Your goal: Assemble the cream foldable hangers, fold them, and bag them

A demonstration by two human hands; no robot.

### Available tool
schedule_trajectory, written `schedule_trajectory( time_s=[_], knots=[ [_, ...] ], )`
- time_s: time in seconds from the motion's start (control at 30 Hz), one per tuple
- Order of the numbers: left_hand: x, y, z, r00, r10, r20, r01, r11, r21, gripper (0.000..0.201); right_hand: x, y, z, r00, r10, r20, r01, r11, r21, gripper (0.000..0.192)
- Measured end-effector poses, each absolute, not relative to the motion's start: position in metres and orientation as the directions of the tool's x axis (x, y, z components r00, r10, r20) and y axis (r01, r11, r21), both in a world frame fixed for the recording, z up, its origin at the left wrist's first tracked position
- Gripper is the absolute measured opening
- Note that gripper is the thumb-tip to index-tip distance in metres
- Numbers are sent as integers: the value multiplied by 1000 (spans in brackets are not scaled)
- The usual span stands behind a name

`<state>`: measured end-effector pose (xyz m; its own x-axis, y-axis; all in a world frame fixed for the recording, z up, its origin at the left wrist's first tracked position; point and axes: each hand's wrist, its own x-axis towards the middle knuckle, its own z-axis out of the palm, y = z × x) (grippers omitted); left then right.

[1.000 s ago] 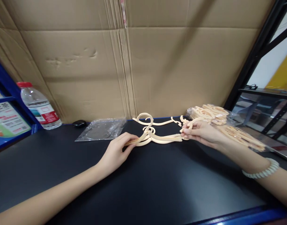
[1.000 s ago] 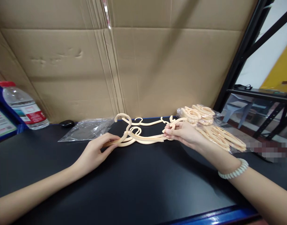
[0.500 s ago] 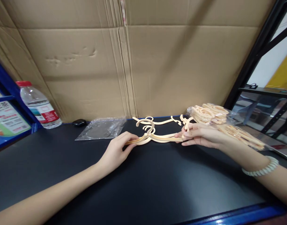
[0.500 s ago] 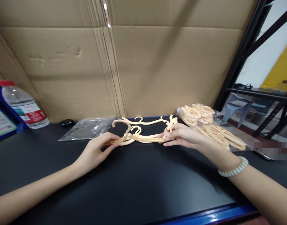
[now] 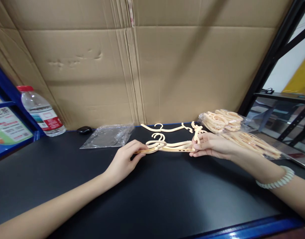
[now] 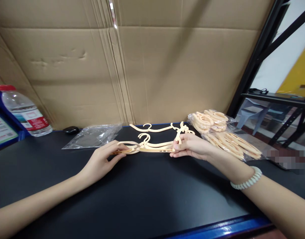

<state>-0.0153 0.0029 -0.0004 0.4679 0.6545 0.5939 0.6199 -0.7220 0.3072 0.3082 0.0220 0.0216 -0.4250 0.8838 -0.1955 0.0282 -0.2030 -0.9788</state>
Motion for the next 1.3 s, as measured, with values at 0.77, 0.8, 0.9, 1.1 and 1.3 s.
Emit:
schedule_trajectory(
  time_s=[0.77,0.8,0.9,1.1,1.3],
  knots=[
    [-14,1,-1,320,740,592,648,-627,433,18,296,20,21,-262,952,161,-105,138,-985,27],
    [-14,1,0,315,737,598,653,-626,426,16,298,21,22,-255,949,185,-129,156,-979,24],
    [-14,1,2,337,711,618,669,-642,374,14,309,30,23,-196,954,226,-188,190,-964,17],
    [-14,0,0,366,705,607,676,-650,348,14,341,48,26,-80,975,207,2,208,-978,18],
    [-13,-3,1,465,693,551,681,-678,279,15,358,53,31,-231,960,162,481,257,-839,32]
  ],
)
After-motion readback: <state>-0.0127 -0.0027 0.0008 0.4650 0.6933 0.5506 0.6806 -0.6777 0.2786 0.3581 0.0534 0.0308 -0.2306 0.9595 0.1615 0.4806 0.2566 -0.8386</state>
